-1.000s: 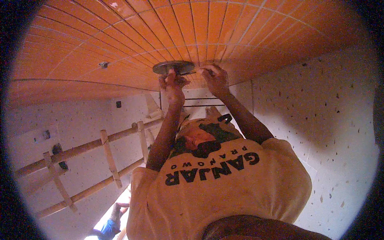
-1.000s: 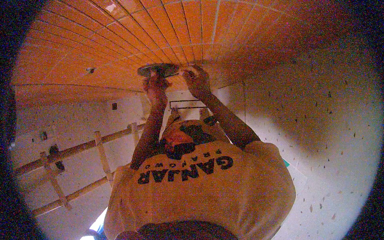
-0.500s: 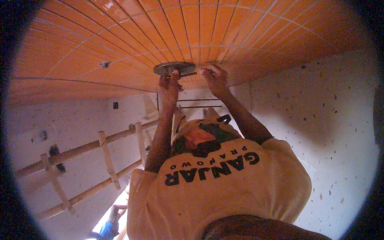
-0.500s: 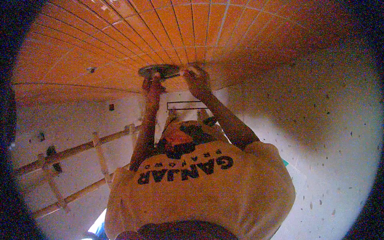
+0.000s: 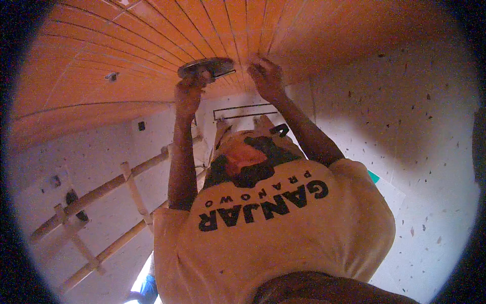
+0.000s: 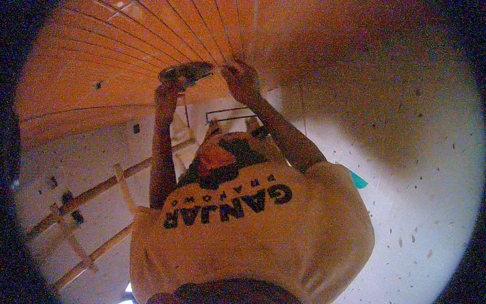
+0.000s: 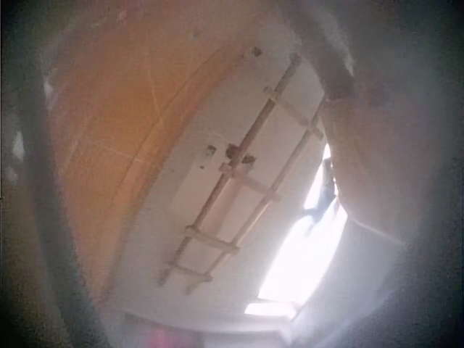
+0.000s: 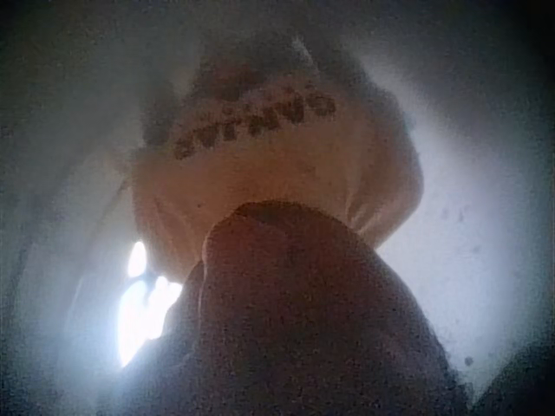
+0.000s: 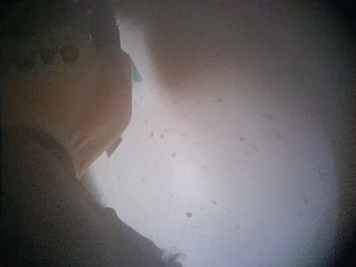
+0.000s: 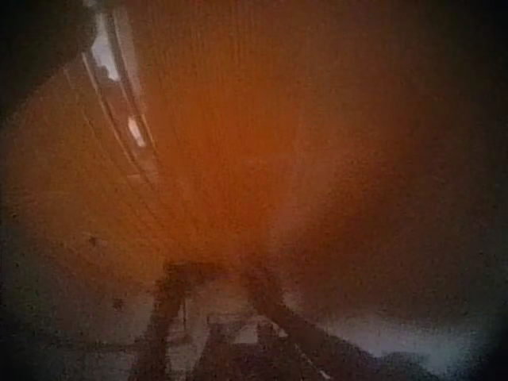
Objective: The person installs a ceiling light fixture by hand, manipulating the bulb socket and securing it to the ceiling mount. They repeatedly adjust the internal components and tighten the fixture against the ceiling.
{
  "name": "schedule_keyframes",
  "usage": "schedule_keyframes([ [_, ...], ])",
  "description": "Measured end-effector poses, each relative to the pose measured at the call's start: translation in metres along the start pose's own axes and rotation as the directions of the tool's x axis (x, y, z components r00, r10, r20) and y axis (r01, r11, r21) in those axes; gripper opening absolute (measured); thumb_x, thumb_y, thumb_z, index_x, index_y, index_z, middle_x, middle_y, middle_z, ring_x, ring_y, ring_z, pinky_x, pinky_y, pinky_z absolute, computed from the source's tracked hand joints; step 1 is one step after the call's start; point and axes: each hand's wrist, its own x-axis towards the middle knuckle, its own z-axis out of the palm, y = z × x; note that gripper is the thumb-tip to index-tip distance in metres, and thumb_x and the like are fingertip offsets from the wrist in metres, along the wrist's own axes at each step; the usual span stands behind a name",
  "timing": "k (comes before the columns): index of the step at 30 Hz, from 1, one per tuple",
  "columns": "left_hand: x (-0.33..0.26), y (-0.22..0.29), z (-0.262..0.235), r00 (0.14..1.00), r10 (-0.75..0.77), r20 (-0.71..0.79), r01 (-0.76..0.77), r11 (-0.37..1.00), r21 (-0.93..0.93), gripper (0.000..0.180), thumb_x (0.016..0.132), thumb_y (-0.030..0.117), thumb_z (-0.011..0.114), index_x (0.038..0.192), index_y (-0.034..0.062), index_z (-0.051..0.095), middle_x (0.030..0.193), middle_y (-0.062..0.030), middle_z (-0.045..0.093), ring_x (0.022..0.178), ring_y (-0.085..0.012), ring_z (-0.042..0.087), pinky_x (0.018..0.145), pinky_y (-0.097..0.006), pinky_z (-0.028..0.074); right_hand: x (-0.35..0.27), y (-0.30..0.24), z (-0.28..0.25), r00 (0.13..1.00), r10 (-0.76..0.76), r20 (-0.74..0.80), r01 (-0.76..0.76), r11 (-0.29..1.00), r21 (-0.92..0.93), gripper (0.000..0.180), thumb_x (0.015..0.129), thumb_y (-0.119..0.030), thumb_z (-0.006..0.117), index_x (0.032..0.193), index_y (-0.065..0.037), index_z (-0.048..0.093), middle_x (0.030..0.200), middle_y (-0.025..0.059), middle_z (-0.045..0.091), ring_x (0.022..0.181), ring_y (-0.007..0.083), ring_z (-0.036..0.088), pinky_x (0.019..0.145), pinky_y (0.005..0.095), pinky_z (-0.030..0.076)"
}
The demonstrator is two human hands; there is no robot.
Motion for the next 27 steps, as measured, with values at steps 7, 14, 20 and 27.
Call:
schedule_keyframes([
  [7,0.016,-0.014,-0.013,0.997,-0.03,0.067,0.018,0.985,0.172,0.048,0.082,0.043,0.068,0.101,-0.0011,0.065,0.088,-0.0163,0.069,0.076,-0.0231,0.065,0.069,-0.035,0.052,-0.004,-0.021,-0.003,0.998,-0.062,0.016,0.063,0.997,-0.036,0.022,0.086,-0.019,0.064,0.096,0.0,0.067,0.088,0.0137,0.068,0.077,0.0219,0.066,0.07,0.0333,0.052],
  [14,0.013,-0.012,0.017,0.953,0.23,-0.197,-0.1,0.852,0.513,0.05,0.076,0.041,0.073,0.099,-0.0029,0.065,0.089,-0.0209,0.068,0.083,-0.032,0.067,0.075,-0.039,0.052,-0.004,-0.007,-0.005,0.984,-0.178,0.008,0.177,0.978,-0.11,0.022,0.087,-0.019,0.063,0.098,-0.001,0.067,0.092,0.0146,0.069,0.081,0.0216,0.067,0.073,0.0339,0.053],
  [20,0.006,-0.004,0.022,0.965,0.038,-0.258,0.035,0.961,0.273,0.041,0.076,0.033,0.075,0.09,-0.0041,0.067,0.085,-0.0169,0.07,0.077,-0.0257,0.068,0.07,-0.038,0.052,-0.003,-0.006,-0.006,0.995,0.068,0.075,-0.062,0.995,-0.073,0.021,0.086,-0.019,0.063,0.096,-0.001,0.067,0.093,0.0141,0.069,0.082,0.0221,0.067,0.071,0.0341,0.052],
  [27,0.009,-0.01,0.028,0.963,0.042,-0.267,-0.012,0.993,0.115,0.035,0.079,0.032,0.073,0.084,-0.0024,0.068,0.077,-0.0135,0.07,0.066,-0.0222,0.066,0.061,-0.037,0.051,0.001,-0.01,-0.001,0.998,0.024,0.066,-0.022,1.0,-0.022,0.022,0.085,-0.021,0.063,0.095,-0.002,0.068,0.089,0.0133,0.069,0.08,0.0223,0.067,0.071,0.0336,0.051],
])
